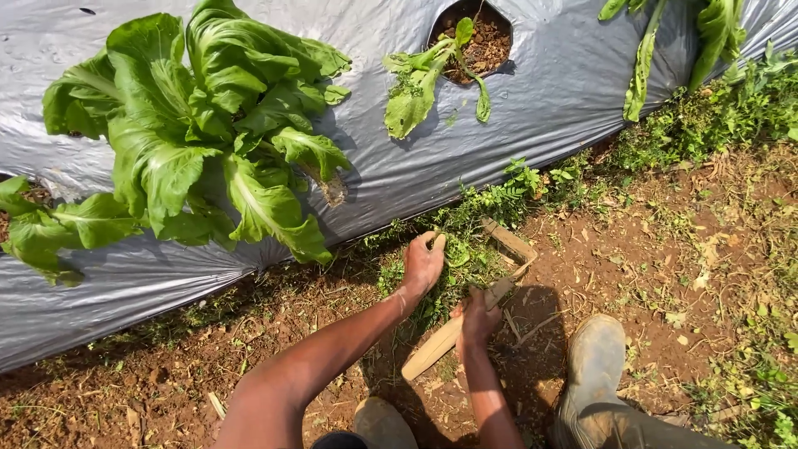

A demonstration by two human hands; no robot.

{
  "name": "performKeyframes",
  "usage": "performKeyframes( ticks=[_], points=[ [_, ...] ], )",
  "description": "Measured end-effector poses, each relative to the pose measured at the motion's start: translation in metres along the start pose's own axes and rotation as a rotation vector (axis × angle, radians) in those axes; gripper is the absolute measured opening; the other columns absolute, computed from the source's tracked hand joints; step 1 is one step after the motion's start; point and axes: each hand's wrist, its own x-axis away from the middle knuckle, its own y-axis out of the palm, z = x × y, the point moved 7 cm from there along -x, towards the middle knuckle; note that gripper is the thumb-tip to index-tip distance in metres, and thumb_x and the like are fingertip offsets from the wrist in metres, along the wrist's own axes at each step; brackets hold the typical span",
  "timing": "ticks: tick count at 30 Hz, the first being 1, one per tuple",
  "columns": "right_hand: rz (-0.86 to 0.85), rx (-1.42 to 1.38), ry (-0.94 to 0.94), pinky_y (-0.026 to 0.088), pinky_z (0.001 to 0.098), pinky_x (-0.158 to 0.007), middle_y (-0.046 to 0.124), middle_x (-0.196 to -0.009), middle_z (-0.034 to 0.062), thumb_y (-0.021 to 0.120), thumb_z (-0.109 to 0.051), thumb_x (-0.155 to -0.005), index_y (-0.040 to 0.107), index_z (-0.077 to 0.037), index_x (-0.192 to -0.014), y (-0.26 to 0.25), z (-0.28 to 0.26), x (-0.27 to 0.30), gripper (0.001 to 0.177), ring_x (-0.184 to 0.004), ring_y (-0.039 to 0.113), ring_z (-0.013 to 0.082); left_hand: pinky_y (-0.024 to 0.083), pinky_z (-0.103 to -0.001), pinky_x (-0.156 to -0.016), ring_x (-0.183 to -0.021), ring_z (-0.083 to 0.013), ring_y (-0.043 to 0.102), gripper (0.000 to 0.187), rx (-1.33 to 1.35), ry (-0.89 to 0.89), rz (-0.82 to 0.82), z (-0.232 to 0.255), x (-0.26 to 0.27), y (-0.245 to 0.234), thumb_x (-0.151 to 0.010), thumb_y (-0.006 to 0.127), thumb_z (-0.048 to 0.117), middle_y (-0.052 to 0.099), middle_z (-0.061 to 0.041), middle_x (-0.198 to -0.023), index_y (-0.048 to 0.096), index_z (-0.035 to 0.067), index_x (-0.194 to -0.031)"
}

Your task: The person uses a hand hoe to remove weeds growing along the edge of a plastic mulch sheet in a garden. They repeatedly scrape the soil to uproot the weeds and gather the removed plants with their left hand.

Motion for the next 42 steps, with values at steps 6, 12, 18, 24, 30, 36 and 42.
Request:
performKeyframes(
  ticks=[6,12,18,24,30,36,42],
  points=[
    [-0.052,0.120,-0.041,0.048,0.0358,-0.039,0.048,-0.046,0.0072,0.066,-0.016,-0.086,0.057,-0.007,-0.069,0.024,-0.044,0.014,0.022,-0.036,0.051,0.0161,0.042,-0.057,-0.112,-0.133,-0.0443,0.053,0.082,0.098,-0.135,0.038,0.008,-0.025,0.016,-0.101,0.053,0.056,0.043,-0.034,-0.150,0.041,-0.011,-0.147],
    [-0.074,-0.106,-0.065,0.046,0.0312,-0.035,0.046,-0.047,0.0063,0.066,-0.013,-0.087,0.055,-0.009,-0.072,0.019,-0.032,0.002,0.019,-0.035,0.050,0.0150,0.044,-0.056,-0.109,-0.124,-0.0424,0.061,0.051,0.211,0.009,0.217,0.001,-0.034,0.016,-0.109,0.049,0.034,0.056,-0.032,-0.139,0.054,-0.010,-0.135],
    [-0.253,0.130,0.006,0.051,0.0307,-0.038,0.053,-0.052,0.0024,0.065,-0.016,-0.090,0.058,-0.008,-0.079,0.038,-0.038,0.028,0.015,-0.040,0.053,0.0139,0.053,-0.030,-0.074,-0.073,-0.0128,0.054,0.021,0.146,0.100,0.157,-0.026,-0.055,0.020,-0.110,0.045,0.017,0.057,-0.003,-0.085,0.062,0.008,-0.101],
    [-0.236,0.152,-0.043,0.054,0.0285,-0.044,0.057,-0.060,0.0021,0.064,-0.019,-0.099,0.061,-0.009,-0.090,0.009,0.017,-0.030,0.014,-0.047,0.057,0.0147,0.048,-0.040,-0.084,-0.082,-0.0172,0.053,0.030,0.123,0.159,0.082,-0.013,-0.020,0.012,-0.112,0.045,0.023,0.055,-0.005,-0.083,0.061,0.009,-0.090],
    [-0.054,0.174,-0.087,0.049,0.0382,-0.061,0.056,-0.071,0.0088,0.067,-0.021,-0.093,0.059,-0.007,-0.092,0.023,-0.045,0.014,0.016,-0.058,0.054,0.0215,0.035,-0.051,-0.119,-0.141,-0.0381,0.045,0.058,-0.033,-0.020,0.048,0.006,0.002,-0.008,-0.109,0.041,0.042,0.053,-0.025,-0.146,0.051,-0.005,-0.141],
    [-0.242,0.114,0.033,0.046,0.0379,-0.038,0.045,-0.045,0.0093,0.067,-0.015,-0.086,0.054,-0.005,-0.061,0.030,-0.046,0.011,0.030,-0.035,0.048,0.0186,0.037,-0.049,-0.118,-0.141,-0.0335,0.047,0.060,-0.132,-0.075,0.016,0.008,0.006,-0.009,-0.109,0.038,0.044,0.053,-0.023,-0.147,0.048,-0.003,-0.144],
    [-0.301,0.320,-0.006,0.048,0.0320,-0.046,0.053,-0.055,0.0050,0.064,-0.016,-0.091,0.060,-0.007,-0.085,0.035,-0.058,0.019,0.011,-0.043,0.052,0.0157,0.047,-0.053,-0.110,-0.132,-0.0398,0.056,0.052,-0.164,-0.035,-0.001,-0.031,-0.018,-0.004,-0.108,0.044,0.037,0.056,-0.027,-0.141,0.053,-0.004,-0.140]
  ],
)
